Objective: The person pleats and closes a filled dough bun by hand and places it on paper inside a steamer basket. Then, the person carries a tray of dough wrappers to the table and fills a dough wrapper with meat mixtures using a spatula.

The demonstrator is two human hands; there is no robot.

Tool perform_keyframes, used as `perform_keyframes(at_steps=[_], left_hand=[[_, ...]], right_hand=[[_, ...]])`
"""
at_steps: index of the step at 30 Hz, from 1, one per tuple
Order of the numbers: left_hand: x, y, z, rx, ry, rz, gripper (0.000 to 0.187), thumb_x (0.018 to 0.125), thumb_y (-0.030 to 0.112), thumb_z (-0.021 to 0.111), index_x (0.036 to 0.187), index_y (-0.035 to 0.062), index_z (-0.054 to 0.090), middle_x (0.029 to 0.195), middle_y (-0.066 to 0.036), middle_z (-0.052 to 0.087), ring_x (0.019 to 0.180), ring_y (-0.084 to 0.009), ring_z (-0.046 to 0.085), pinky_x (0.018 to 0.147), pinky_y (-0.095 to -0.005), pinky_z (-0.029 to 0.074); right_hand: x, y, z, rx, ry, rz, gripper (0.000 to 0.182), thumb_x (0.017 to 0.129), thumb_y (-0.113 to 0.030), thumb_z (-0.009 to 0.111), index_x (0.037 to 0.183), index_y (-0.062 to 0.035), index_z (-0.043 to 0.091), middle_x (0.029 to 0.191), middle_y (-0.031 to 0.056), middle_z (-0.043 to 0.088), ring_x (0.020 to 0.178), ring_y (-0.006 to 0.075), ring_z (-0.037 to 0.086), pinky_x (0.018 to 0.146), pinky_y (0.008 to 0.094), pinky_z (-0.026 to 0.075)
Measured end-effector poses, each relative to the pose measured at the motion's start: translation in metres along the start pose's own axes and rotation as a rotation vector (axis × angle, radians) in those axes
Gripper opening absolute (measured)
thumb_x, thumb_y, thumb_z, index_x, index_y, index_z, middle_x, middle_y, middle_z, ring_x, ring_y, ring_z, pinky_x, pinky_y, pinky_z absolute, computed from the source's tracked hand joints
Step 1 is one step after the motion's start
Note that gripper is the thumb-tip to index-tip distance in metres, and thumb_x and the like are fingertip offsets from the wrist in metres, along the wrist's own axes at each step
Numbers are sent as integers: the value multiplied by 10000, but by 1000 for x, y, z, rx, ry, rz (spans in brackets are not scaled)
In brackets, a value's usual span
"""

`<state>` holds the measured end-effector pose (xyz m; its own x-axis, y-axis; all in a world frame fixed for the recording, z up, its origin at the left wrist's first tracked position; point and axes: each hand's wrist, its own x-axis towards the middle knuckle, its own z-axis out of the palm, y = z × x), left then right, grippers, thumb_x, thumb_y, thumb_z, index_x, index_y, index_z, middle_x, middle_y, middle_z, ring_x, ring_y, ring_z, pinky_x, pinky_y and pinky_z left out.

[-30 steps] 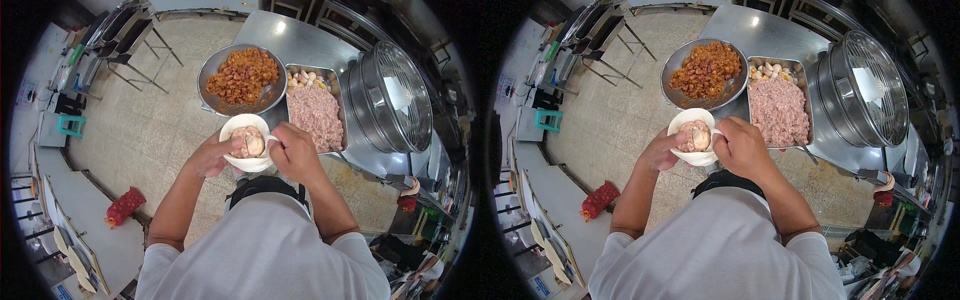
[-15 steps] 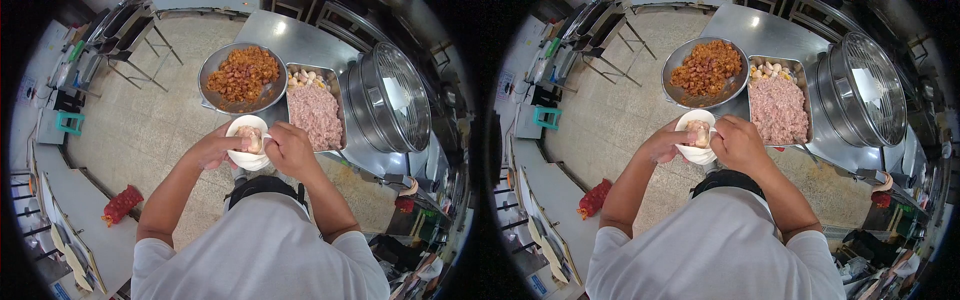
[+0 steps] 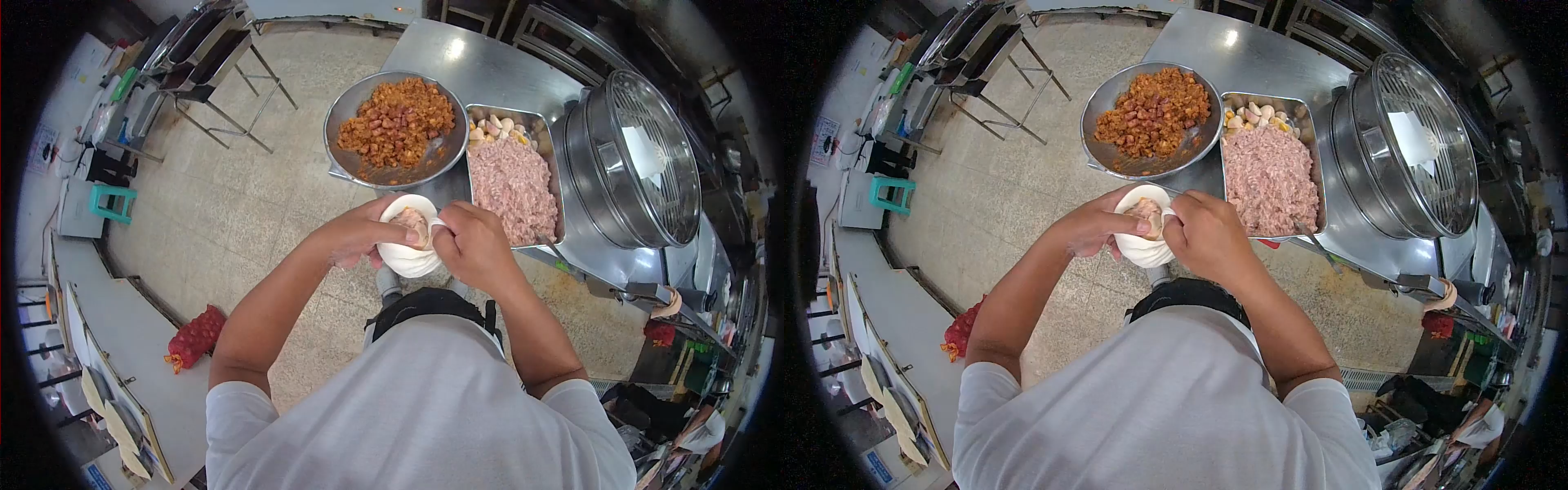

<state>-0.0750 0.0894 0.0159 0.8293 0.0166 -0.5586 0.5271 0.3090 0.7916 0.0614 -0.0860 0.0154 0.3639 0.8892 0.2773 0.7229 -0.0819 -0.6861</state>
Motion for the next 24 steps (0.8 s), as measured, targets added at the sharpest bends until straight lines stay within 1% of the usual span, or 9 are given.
perform_keyframes(at_steps=[3, 5, 9, 11, 18, 20, 21, 23, 24], left_hand=[[2, 3, 2, 98, 12, -6, 682, 784, 317, 752, 1370, 114, 468, 1082, -22, 633, 859, -79, 600, 495, -208, 423], [-1, 7, 4, 114, 4, 23, 717, 768, 271, 766, 1389, 103, 449, 1057, -19, 629, 808, -69, 601, 487, -202, 426], [0, 10, -3, 110, -79, 22, 700, 766, 281, 768, 1374, 111, 467, 1029, -2, 626, 801, -58, 596, 495, -198, 427], [2, 12, -4, 151, -95, -32, 674, 761, 282, 767, 1355, 118, 492, 1013, 13, 623, 781, -49, 580, 490, -188, 391], [14, 3, -8, 219, -58, -49, 636, 775, 277, 763, 1340, 121, 516, 1008, 35, 614, 771, -24, 539, 501, -184, 329], [11, 6, -6, 135, -92, 13, 633, 791, 256, 760, 1354, 113, 508, 1032, 24, 613, 835, -44, 563, 561, -204, 405], [13, 5, -7, 135, -91, 15, 633, 791, 256, 760, 1354, 113, 508, 1032, 24, 613, 835, -44, 563, 561, -204, 405], [18, 3, -10, 187, -157, 83, 635, 803, 226, 763, 1366, 102, 498, 1085, -17, 618, 929, -80, 594, 704, -236, 489], [18, 6, -9, 187, -157, 84, 635, 803, 226, 763, 1366, 102, 498, 1085, -17, 618, 929, -80, 594, 704, -236, 489]], right_hand=[[-1, -4, -2, -21, -15, 7, 108, 781, -58, 659, 839, 23, 617, 726, 141, 555, 656, 327, 583, 592, 420, 453], [2, -10, -9, 44, 39, 42, 113, 793, -72, 628, 834, 33, 622, 771, 181, 582, 688, 386, 598, 630, 445, 493], [11, -10, -8, 89, 98, 44, 112, 792, -77, 628, 812, 33, 630, 777, 185, 585, 695, 394, 598, 647, 452, 498], [10, -3, -2, 86, -18, 64, 100, 779, -69, 658, 801, 20, 620, 735, 155, 567, 665, 342, 585, 611, 417, 468], [2, 5, 6, -8, -128, 65, 110, 769, -74, 649, 821, 21, 629, 732, 181, 574, 691, 373, 594, 630, 436, 476], [5, 0, 0, 2, -24, 70, 83, 758, -61, 627, 780, 19, 634, 764, 184, 592, 679, 397, 598, 637, 466, 498], [8, -1, -1, 1, -24, 68, 83, 758, -61, 627, 780, 19, 634, 764, 184, 592, 679, 397, 598, 637, 466, 498], [13, -3, -1, 71, 76, 84, 114, 757, -78, 657, 808, 23, 644, 733, 169, 582, 660, 358, 590, 598, 416, 465], [14, -1, -1, 71, 77, 83, 114, 757, -78, 657, 808, 23, 644, 733, 169, 582, 660, 358, 590, 598, 416, 465]])
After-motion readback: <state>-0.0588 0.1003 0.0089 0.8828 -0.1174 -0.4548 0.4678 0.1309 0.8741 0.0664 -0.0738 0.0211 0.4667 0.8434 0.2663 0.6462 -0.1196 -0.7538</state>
